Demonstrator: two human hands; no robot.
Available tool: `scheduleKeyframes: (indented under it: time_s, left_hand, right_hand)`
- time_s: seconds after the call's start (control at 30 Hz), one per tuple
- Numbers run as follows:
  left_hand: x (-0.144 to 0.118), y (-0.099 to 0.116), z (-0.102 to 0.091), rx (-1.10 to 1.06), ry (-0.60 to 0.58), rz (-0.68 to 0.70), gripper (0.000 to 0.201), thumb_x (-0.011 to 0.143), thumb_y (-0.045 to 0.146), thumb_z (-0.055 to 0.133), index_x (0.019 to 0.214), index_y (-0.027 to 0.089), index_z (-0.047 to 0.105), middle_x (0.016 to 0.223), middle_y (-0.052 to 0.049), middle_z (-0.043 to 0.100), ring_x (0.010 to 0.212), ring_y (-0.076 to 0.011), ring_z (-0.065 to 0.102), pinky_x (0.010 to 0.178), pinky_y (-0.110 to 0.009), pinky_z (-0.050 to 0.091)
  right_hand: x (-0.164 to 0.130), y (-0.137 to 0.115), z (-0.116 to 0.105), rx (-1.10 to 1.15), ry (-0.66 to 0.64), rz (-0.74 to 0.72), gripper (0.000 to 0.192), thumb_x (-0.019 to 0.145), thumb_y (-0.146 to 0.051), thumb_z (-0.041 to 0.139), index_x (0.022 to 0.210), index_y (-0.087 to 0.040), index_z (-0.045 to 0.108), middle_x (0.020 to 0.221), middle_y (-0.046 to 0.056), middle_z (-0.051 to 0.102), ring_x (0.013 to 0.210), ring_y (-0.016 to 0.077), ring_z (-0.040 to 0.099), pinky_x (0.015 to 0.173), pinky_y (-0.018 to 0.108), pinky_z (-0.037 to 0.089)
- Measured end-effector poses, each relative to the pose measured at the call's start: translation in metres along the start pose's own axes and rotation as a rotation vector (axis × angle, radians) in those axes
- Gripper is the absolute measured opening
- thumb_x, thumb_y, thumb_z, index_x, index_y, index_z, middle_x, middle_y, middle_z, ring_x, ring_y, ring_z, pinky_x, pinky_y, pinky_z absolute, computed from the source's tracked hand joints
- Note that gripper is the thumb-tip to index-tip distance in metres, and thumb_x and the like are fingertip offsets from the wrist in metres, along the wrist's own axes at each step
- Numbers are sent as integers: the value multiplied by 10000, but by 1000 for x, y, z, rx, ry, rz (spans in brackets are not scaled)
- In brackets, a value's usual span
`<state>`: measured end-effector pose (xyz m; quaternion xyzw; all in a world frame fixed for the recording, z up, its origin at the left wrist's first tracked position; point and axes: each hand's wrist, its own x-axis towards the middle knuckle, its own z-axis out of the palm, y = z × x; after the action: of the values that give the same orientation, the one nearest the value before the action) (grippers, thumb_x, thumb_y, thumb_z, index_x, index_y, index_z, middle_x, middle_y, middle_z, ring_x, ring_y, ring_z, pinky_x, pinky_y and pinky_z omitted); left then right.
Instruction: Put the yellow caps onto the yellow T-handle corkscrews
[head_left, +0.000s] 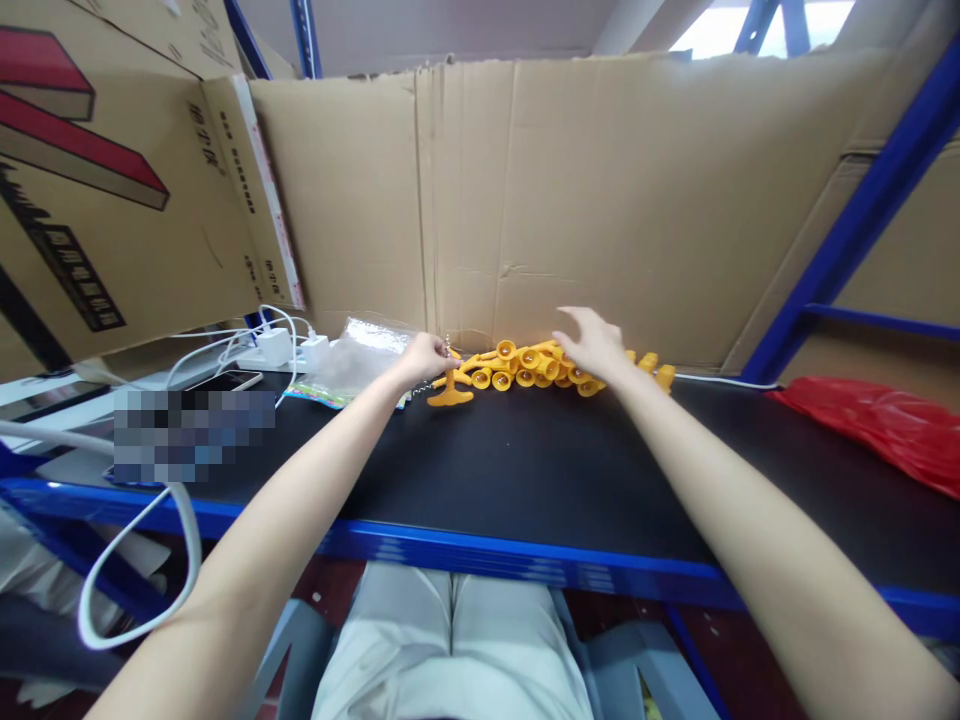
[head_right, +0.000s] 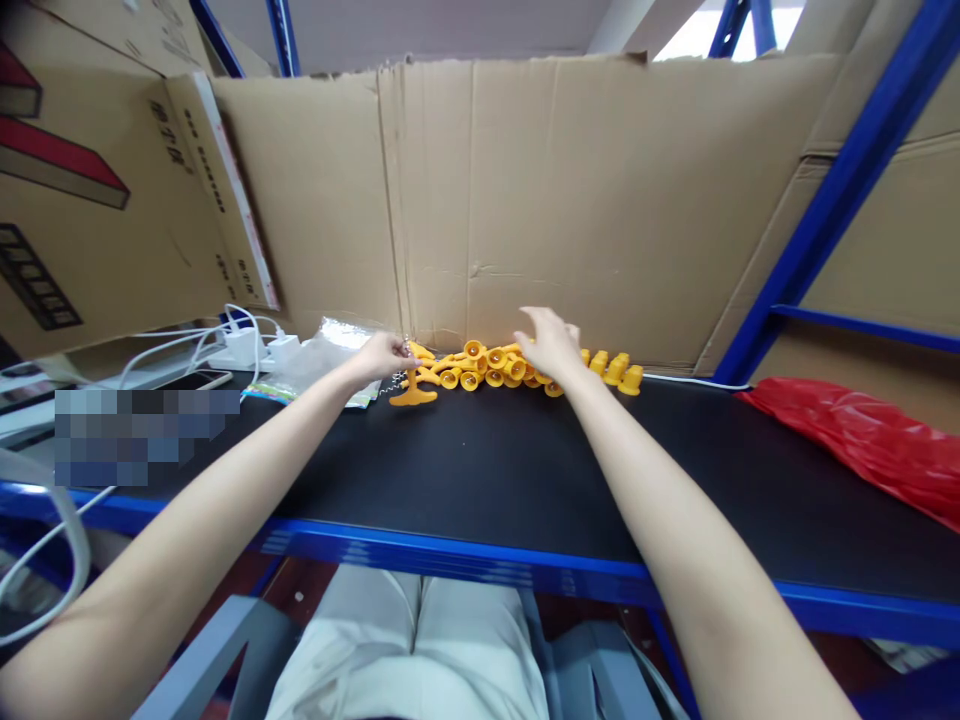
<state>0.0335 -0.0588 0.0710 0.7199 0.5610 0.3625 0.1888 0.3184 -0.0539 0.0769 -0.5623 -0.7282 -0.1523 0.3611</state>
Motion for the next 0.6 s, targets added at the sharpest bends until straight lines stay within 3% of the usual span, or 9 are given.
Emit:
scheduleKeyframes:
  time_s: [0.13,0.3,0.43,0.5,0.6]
  left_hand:
    - [-3,-17,19,-32,27,56,309,632,416,690,599,154,530,490,48,452,492,-84,414,487,-219,283]
    - [-15,-23,34,-5,-133,97,414,660,498,659,535,174,434,463,46,425,436,-76,382,446,-222,252]
    - [-21,-23,41,-82,-291,70,367,745,502,593,648,177,451,550,15,551,396,-81,428,437,-227,317]
    - [-21,-23,44,-111,-252,82,332,787,488,555,720,181,448,615,5,588,406,-84,454,447,-227,343]
    - [-18,-26,46,-97,-87,163,275,826,448,522,780,186,452,702,-12,613,533,-114,531,543,-243,404]
  right_hand:
    - [-21,66,-14,46,298,253,321,798,-224,454,1094,-164,566,1118,132,596,965,237,573,887,410,400]
    - [-49,124,-18,21,326,680,313,753,-174,478,1053,-122,555,1100,172,578,931,209,550,857,327,397]
    - [-60,136,-14,-17,204,828,359,744,-237,520,1091,-145,519,1163,180,533,1028,241,513,863,355,388]
    - [-63,138,-9,-66,88,822,317,750,-250,524,1054,-167,550,1190,180,519,1065,266,503,874,393,390]
    - [-68,143,-2,-128,-102,795,271,765,-274,533,1008,-196,623,1242,161,507,1133,311,484,904,461,390]
